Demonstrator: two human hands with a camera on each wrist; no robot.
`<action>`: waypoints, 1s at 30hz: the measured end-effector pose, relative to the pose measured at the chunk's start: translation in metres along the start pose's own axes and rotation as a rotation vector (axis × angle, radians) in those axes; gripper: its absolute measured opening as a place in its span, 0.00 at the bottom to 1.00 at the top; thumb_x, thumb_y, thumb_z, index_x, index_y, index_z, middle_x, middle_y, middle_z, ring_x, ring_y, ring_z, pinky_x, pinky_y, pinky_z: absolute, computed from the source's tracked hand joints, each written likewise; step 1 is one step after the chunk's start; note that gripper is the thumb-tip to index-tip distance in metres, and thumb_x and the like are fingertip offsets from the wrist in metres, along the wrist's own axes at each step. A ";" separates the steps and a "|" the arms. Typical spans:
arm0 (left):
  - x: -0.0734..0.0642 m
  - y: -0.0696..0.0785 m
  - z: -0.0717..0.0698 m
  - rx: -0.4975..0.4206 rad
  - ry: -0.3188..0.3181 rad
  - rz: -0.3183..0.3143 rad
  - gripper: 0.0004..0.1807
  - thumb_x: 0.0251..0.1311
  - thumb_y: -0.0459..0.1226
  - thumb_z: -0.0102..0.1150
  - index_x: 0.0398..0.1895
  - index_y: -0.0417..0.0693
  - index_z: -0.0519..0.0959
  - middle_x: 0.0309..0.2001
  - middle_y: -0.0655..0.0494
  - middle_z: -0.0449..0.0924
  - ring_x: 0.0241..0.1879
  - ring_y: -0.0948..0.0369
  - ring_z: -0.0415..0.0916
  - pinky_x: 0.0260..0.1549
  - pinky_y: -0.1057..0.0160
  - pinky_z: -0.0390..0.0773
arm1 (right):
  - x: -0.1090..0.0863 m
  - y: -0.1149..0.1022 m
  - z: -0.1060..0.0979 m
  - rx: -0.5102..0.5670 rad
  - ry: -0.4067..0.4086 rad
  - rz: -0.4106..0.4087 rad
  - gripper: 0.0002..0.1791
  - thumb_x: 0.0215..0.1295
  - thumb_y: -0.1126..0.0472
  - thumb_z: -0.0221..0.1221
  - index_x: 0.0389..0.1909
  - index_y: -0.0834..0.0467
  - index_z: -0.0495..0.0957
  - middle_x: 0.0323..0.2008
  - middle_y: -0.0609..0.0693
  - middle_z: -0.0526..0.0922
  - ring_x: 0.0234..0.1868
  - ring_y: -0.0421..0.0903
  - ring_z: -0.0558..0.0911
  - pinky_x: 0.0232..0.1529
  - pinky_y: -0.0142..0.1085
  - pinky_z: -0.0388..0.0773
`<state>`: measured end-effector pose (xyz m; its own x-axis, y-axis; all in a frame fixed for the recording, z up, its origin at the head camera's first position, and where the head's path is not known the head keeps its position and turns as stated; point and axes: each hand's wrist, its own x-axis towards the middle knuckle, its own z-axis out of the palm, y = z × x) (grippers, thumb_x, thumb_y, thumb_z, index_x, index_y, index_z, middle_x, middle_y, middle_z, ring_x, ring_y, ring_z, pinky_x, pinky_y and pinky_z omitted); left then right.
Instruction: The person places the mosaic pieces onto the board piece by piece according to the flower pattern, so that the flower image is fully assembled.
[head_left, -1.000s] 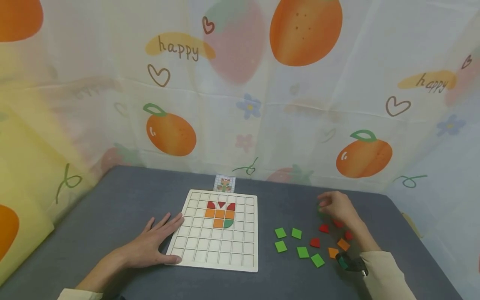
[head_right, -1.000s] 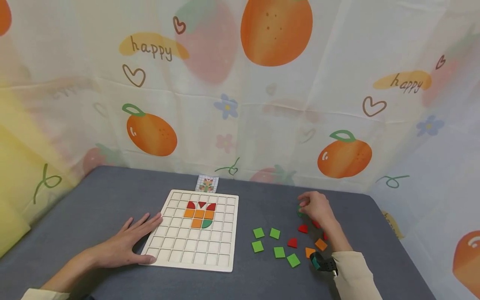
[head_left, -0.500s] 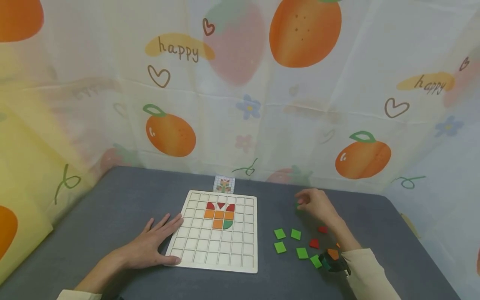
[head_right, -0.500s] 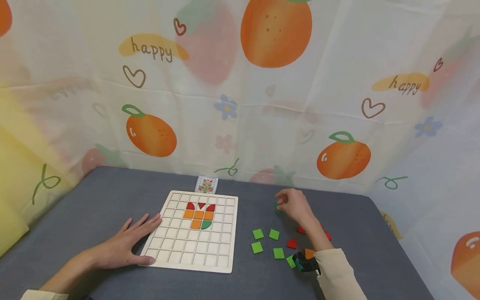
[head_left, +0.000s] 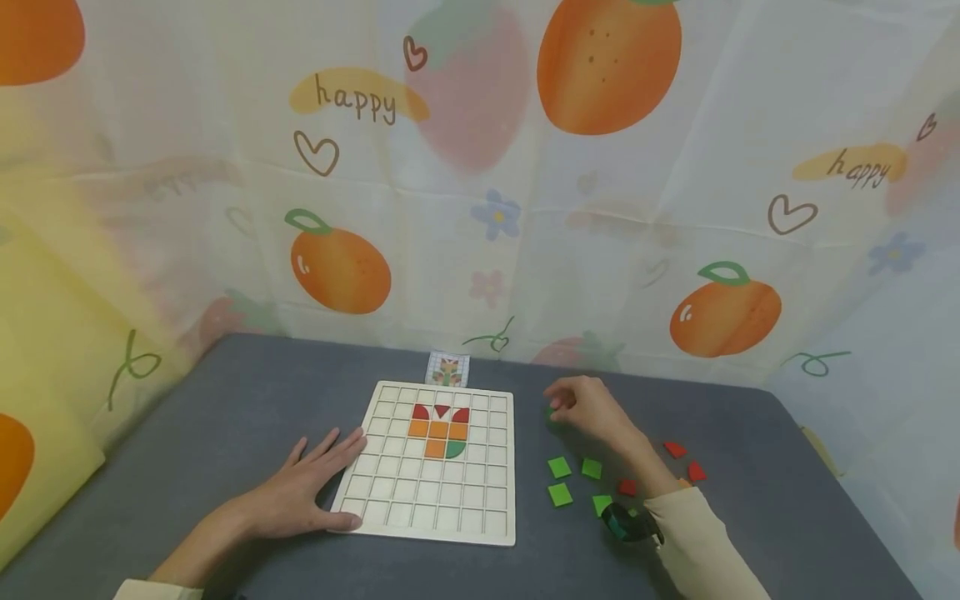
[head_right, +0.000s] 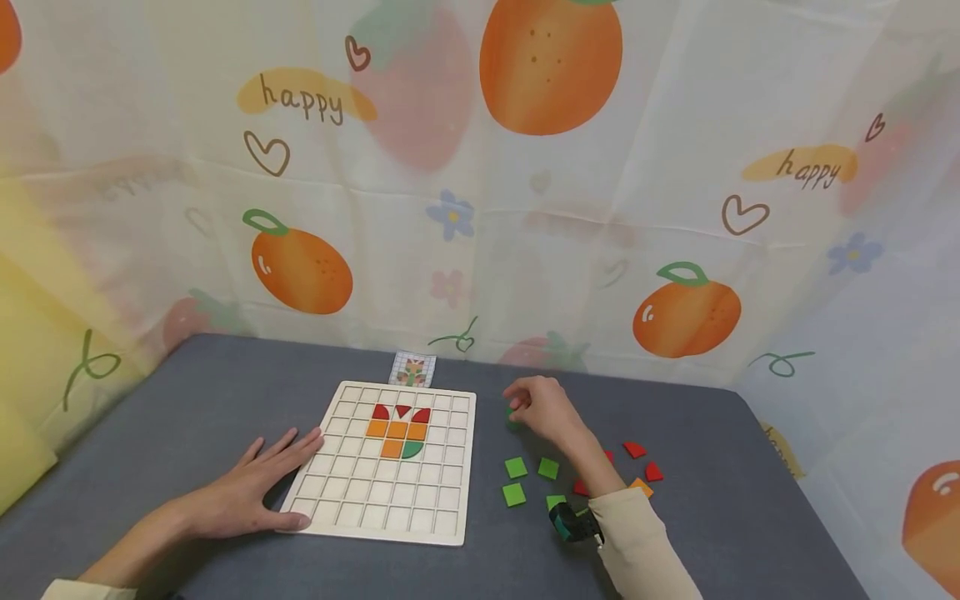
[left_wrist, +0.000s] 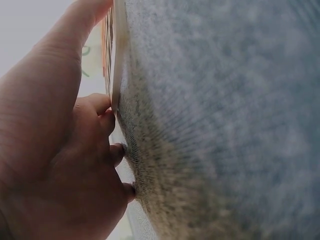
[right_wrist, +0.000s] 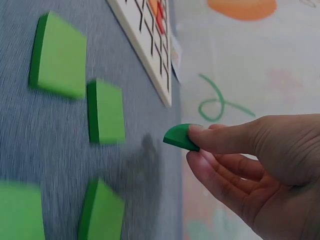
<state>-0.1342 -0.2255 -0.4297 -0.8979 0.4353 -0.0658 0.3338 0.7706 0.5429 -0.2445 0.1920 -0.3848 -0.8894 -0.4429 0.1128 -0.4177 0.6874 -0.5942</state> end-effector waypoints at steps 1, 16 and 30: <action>0.000 0.000 0.000 -0.002 -0.002 -0.002 0.58 0.47 0.64 0.67 0.77 0.48 0.55 0.77 0.47 0.50 0.74 0.36 0.40 0.62 0.28 0.29 | 0.001 -0.003 0.003 0.005 -0.005 -0.004 0.16 0.56 0.74 0.66 0.47 0.69 0.81 0.31 0.53 0.84 0.32 0.45 0.82 0.32 0.36 0.80; 0.001 -0.002 0.000 -0.015 0.000 0.000 0.59 0.47 0.64 0.67 0.77 0.46 0.54 0.77 0.46 0.48 0.74 0.36 0.39 0.63 0.29 0.29 | 0.018 -0.036 0.032 0.042 -0.092 -0.107 0.16 0.58 0.72 0.66 0.48 0.66 0.82 0.33 0.51 0.84 0.35 0.44 0.81 0.36 0.34 0.79; 0.002 -0.002 0.000 0.003 -0.010 -0.015 0.59 0.46 0.65 0.67 0.77 0.47 0.55 0.77 0.46 0.49 0.74 0.37 0.40 0.63 0.29 0.30 | 0.027 -0.063 0.061 0.104 -0.147 -0.190 0.15 0.60 0.73 0.63 0.49 0.65 0.82 0.36 0.53 0.85 0.39 0.48 0.83 0.38 0.34 0.79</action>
<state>-0.1368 -0.2258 -0.4307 -0.8998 0.4285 -0.0822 0.3215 0.7786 0.5390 -0.2309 0.1019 -0.3932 -0.7571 -0.6426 0.1175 -0.5466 0.5245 -0.6528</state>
